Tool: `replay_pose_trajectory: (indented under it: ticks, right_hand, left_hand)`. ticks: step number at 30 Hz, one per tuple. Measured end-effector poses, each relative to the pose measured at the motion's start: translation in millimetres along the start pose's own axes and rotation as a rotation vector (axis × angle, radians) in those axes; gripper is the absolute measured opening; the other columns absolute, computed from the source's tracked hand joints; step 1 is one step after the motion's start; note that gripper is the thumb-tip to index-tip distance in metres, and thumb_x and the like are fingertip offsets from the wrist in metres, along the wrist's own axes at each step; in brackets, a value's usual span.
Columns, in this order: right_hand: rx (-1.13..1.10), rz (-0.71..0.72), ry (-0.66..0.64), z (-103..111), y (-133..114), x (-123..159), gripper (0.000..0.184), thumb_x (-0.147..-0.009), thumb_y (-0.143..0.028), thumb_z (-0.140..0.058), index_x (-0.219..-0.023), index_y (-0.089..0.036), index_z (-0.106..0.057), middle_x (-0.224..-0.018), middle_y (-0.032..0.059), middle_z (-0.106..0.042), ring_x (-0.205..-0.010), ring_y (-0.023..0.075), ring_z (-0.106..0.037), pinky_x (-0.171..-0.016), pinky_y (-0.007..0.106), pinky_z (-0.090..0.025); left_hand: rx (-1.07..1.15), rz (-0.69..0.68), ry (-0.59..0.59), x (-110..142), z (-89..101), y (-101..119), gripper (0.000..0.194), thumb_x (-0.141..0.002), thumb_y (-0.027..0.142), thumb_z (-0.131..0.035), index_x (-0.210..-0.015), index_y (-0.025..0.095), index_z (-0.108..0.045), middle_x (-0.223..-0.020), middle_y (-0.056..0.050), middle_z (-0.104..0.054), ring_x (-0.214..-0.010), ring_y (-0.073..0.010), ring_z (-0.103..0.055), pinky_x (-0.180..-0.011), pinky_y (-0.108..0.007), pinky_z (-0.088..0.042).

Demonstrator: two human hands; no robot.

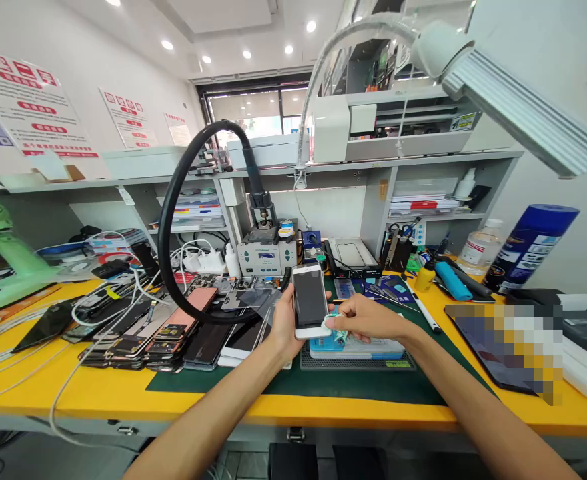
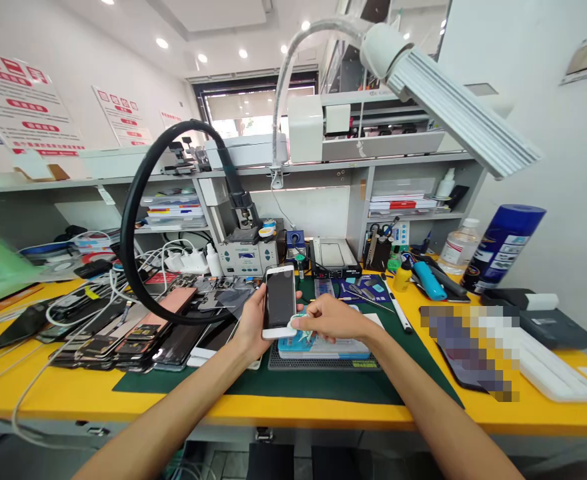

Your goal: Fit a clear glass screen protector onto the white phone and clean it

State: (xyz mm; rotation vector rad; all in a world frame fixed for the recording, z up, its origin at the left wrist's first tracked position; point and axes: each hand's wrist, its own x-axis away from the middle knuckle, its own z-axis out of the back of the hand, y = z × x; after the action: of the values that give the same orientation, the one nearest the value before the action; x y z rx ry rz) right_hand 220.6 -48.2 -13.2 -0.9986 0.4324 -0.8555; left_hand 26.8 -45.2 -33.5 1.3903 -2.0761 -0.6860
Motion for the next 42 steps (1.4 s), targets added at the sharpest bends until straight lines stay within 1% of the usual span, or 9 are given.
replay_pose_trajectory:
  ticks: [4,10,16,21,25,28,34,37,42]
  right_hand:
    - [-0.058,-0.005,0.088,1,5,-2,0.054,-0.081,-0.062,-0.066,-0.055,-0.021,-0.043,-0.044,-0.0034,-0.047,-0.041,0.0111,-0.045,-0.044,0.025,-0.038]
    - [-0.133,-0.008,0.262,9,10,-4,0.053,-0.079,-0.059,-0.071,-0.055,-0.021,-0.042,-0.04,-0.0049,-0.045,-0.038,0.0093,-0.042,-0.045,0.024,-0.034]
    - [-0.281,-0.002,0.411,16,15,-6,0.053,-0.078,-0.062,-0.071,-0.058,-0.021,-0.045,-0.041,-0.0063,-0.043,-0.038,0.0081,-0.038,-0.043,0.024,-0.027]
    - [-0.37,-0.011,0.517,16,15,-7,0.056,-0.077,-0.063,-0.071,-0.058,-0.021,-0.04,-0.04,-0.0068,-0.04,-0.037,0.007,-0.034,-0.043,0.024,-0.023]
    - [-0.411,-0.029,0.544,16,12,-8,0.056,-0.074,-0.06,-0.075,-0.058,-0.022,-0.038,-0.041,-0.0068,-0.04,-0.039,0.0068,-0.032,-0.043,0.024,-0.021]
    - [-0.403,-0.028,0.549,16,12,-8,0.054,-0.075,-0.061,-0.073,-0.06,-0.022,-0.039,-0.042,-0.0067,-0.04,-0.039,0.0075,-0.033,-0.043,0.024,-0.02]
    - [-0.316,0.011,0.561,15,14,-9,0.053,-0.078,-0.062,-0.069,-0.058,-0.023,-0.039,-0.041,-0.0057,-0.04,-0.039,0.0102,-0.04,-0.043,0.026,-0.026]
    - [-0.264,0.047,0.571,15,15,-8,0.053,-0.079,-0.059,-0.068,-0.055,-0.023,-0.037,-0.041,-0.0059,-0.039,-0.04,0.0114,-0.044,-0.045,0.026,-0.029]
    - [-0.223,0.049,0.571,15,16,-9,0.049,-0.083,-0.058,-0.062,-0.056,-0.022,-0.042,-0.042,-0.0051,-0.042,-0.04,0.0125,-0.046,-0.044,0.027,-0.029]
  left_hand:
    - [-0.062,0.024,0.035,4,-4.9,-1,0.054,-0.101,0.047,-0.038,-0.127,0.008,-0.063,-0.1,-0.016,-0.076,-0.082,-0.0254,-0.074,-0.075,-0.035,-0.058]
    - [-0.109,0.061,-0.01,8,-7.7,-3,0.05,-0.099,0.048,-0.045,-0.131,0.013,-0.061,-0.1,-0.013,-0.076,-0.083,-0.0256,-0.074,-0.076,-0.035,-0.057]
    - [-0.12,0.232,-0.129,12,-6.3,-3,0.058,-0.096,0.056,-0.045,-0.133,0.013,-0.059,-0.096,-0.015,-0.076,-0.081,-0.028,-0.074,-0.074,-0.037,-0.057]
    - [-0.117,0.216,-0.237,6,5.0,-8,0.061,-0.094,0.059,-0.049,-0.131,0.011,-0.06,-0.093,-0.015,-0.076,-0.08,-0.0284,-0.074,-0.075,-0.038,-0.057]
    - [-0.115,0.23,-0.274,4,9.8,-10,0.06,-0.094,0.058,-0.049,-0.13,0.012,-0.06,-0.093,-0.016,-0.075,-0.08,-0.0286,-0.074,-0.074,-0.038,-0.057]
    - [-0.112,0.26,-0.281,6,7.2,-8,0.057,-0.094,0.056,-0.05,-0.13,0.013,-0.06,-0.094,-0.016,-0.075,-0.079,-0.0285,-0.074,-0.072,-0.038,-0.057]
    - [-0.103,0.294,-0.253,12,-4.1,-2,0.056,-0.096,0.056,-0.046,-0.129,0.014,-0.06,-0.095,-0.015,-0.074,-0.079,-0.0283,-0.074,-0.071,-0.039,-0.058]
    - [-0.1,0.289,-0.256,13,-5.4,0,0.055,-0.095,0.055,-0.049,-0.129,0.014,-0.06,-0.097,-0.014,-0.074,-0.08,-0.0281,-0.074,-0.072,-0.039,-0.058]
    - [-0.123,0.304,-0.24,12,-4.5,2,0.056,-0.094,0.057,-0.05,-0.129,0.014,-0.06,-0.098,-0.015,-0.073,-0.08,-0.0283,-0.074,-0.071,-0.038,-0.058]
